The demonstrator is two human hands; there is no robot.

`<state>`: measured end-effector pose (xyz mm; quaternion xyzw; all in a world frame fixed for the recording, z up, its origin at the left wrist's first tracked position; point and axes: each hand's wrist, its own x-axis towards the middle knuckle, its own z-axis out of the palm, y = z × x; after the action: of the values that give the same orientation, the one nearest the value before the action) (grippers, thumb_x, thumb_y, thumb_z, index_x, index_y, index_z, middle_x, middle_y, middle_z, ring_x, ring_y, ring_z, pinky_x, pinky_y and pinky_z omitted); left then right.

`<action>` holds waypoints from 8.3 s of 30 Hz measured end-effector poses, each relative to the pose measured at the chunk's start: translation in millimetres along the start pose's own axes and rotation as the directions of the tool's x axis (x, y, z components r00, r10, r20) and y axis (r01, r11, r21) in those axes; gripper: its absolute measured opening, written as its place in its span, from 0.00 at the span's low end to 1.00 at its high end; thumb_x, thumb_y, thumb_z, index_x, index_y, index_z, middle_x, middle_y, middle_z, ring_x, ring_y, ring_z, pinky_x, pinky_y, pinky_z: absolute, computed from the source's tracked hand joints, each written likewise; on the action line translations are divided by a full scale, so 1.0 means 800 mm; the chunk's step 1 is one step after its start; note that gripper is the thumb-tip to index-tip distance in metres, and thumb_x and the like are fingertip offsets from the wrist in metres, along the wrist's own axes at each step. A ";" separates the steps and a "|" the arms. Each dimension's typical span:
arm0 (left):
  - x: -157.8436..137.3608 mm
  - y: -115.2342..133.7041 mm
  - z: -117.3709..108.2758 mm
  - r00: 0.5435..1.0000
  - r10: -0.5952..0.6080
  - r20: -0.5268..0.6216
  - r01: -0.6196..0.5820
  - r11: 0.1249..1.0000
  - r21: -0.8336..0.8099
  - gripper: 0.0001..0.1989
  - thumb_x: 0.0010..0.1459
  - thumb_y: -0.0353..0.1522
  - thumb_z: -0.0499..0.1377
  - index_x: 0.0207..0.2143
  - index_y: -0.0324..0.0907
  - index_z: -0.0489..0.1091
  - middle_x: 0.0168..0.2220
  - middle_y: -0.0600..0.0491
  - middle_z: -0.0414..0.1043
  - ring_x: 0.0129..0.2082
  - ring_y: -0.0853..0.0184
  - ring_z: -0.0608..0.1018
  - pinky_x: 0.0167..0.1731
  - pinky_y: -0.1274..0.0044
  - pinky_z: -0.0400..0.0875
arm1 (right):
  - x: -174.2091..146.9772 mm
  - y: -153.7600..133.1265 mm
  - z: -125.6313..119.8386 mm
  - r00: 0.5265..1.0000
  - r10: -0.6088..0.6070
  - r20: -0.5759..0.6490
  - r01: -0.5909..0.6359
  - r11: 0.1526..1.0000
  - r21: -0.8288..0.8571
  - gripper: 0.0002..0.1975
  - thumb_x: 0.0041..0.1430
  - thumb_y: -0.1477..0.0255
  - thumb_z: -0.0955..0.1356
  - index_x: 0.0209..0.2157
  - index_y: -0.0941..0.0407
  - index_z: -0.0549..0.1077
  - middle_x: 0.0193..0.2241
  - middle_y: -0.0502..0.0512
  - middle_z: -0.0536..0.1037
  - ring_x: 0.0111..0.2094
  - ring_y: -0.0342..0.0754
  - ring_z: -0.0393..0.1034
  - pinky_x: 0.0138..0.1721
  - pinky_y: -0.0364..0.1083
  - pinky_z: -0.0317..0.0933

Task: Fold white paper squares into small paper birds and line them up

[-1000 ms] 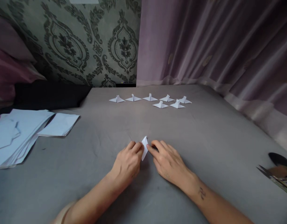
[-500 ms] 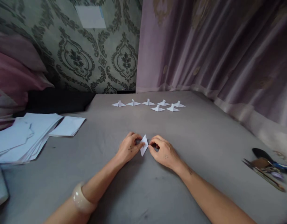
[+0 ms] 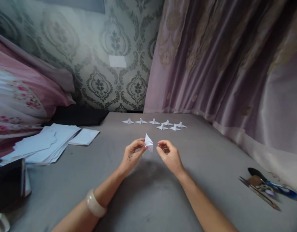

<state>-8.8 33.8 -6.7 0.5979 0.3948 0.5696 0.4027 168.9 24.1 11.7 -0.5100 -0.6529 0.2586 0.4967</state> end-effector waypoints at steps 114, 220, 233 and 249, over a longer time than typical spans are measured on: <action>-0.048 0.024 0.004 0.998 0.054 0.043 -0.057 0.995 0.077 0.04 0.54 0.30 0.63 0.27 0.39 0.73 0.31 0.51 0.74 0.31 0.70 0.76 0.34 0.79 0.69 | -0.042 -0.005 0.015 0.920 0.174 0.351 -0.288 0.908 0.305 0.06 0.56 0.69 0.68 0.36 0.55 0.72 0.33 0.52 0.75 0.37 0.47 0.70 0.43 0.47 0.63; -0.050 0.014 0.030 0.938 -0.333 -0.095 0.264 0.866 -0.426 0.13 0.49 0.31 0.67 0.39 0.41 0.73 0.34 0.53 0.74 0.35 0.73 0.75 0.38 0.82 0.68 | -0.046 -0.019 0.015 0.944 0.266 0.196 -0.324 0.864 0.384 0.11 0.52 0.63 0.70 0.32 0.57 0.74 0.36 0.56 0.75 0.39 0.48 0.69 0.42 0.47 0.62; -0.052 0.017 0.024 0.870 -0.485 0.090 0.480 0.787 -0.387 0.15 0.46 0.36 0.68 0.35 0.37 0.73 0.33 0.50 0.75 0.31 0.71 0.76 0.33 0.80 0.68 | -0.043 -0.005 0.018 0.924 0.332 0.188 -0.381 0.800 0.464 0.13 0.46 0.63 0.73 0.28 0.58 0.73 0.24 0.50 0.74 0.27 0.43 0.67 0.32 0.43 0.61; -0.044 -0.002 -0.003 0.838 -0.516 0.180 0.546 0.801 -0.245 0.19 0.47 0.31 0.67 0.42 0.35 0.72 0.25 0.49 0.75 0.23 0.71 0.76 0.26 0.79 0.71 | -0.031 0.030 0.021 0.932 0.177 0.315 -0.250 0.945 0.209 0.12 0.50 0.67 0.69 0.35 0.59 0.77 0.33 0.56 0.81 0.32 0.45 0.74 0.40 0.47 0.66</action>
<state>-12.3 1.7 -21.3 0.4272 0.4383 0.4529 0.6483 162.8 12.0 -24.4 -0.4694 -0.6221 0.4626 0.4227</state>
